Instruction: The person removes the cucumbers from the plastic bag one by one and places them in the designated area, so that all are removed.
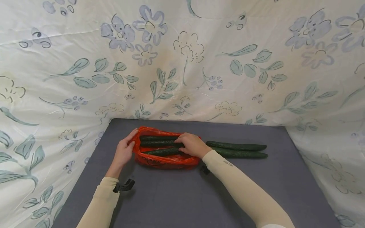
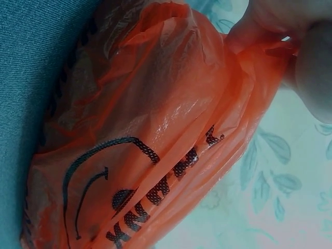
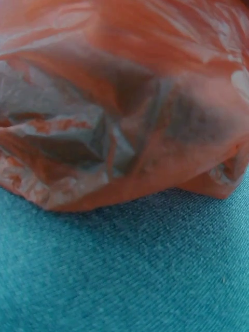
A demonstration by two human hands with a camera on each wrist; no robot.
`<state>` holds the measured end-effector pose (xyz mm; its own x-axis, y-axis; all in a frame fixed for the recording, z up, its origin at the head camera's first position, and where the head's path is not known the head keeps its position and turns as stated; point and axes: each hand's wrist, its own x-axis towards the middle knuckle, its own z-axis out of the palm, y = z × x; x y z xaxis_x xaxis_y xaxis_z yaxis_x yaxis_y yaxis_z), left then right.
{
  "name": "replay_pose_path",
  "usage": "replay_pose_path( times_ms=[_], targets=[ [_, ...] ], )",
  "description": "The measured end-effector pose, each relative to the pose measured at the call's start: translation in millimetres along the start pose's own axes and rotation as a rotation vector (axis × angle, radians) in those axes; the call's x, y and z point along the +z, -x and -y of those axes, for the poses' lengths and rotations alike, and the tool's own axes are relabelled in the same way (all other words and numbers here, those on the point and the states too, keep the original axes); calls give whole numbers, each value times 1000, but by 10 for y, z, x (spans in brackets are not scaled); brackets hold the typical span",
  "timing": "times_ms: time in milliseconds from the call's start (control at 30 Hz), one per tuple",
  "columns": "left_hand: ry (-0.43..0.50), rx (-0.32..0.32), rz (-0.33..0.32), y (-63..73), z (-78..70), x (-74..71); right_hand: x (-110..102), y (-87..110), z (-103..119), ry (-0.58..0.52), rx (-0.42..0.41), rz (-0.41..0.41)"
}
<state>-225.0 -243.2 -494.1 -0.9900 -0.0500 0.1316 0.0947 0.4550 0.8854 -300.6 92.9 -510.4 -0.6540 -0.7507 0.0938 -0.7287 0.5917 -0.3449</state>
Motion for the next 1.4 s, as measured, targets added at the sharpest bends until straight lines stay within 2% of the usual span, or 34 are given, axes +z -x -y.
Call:
replay_pose_path(
  times_ms=[533, 900, 1400],
  targets=[
    [-3, 13, 2, 6, -23, 2, 88, 14, 20, 156, -81, -1],
    [-15, 14, 5, 2, -25, 6, 72, 32, 63, 162, -49, 19],
    [1, 11, 17, 21, -24, 5, 86, 86, 88, 228, -49, -51]
  ],
)
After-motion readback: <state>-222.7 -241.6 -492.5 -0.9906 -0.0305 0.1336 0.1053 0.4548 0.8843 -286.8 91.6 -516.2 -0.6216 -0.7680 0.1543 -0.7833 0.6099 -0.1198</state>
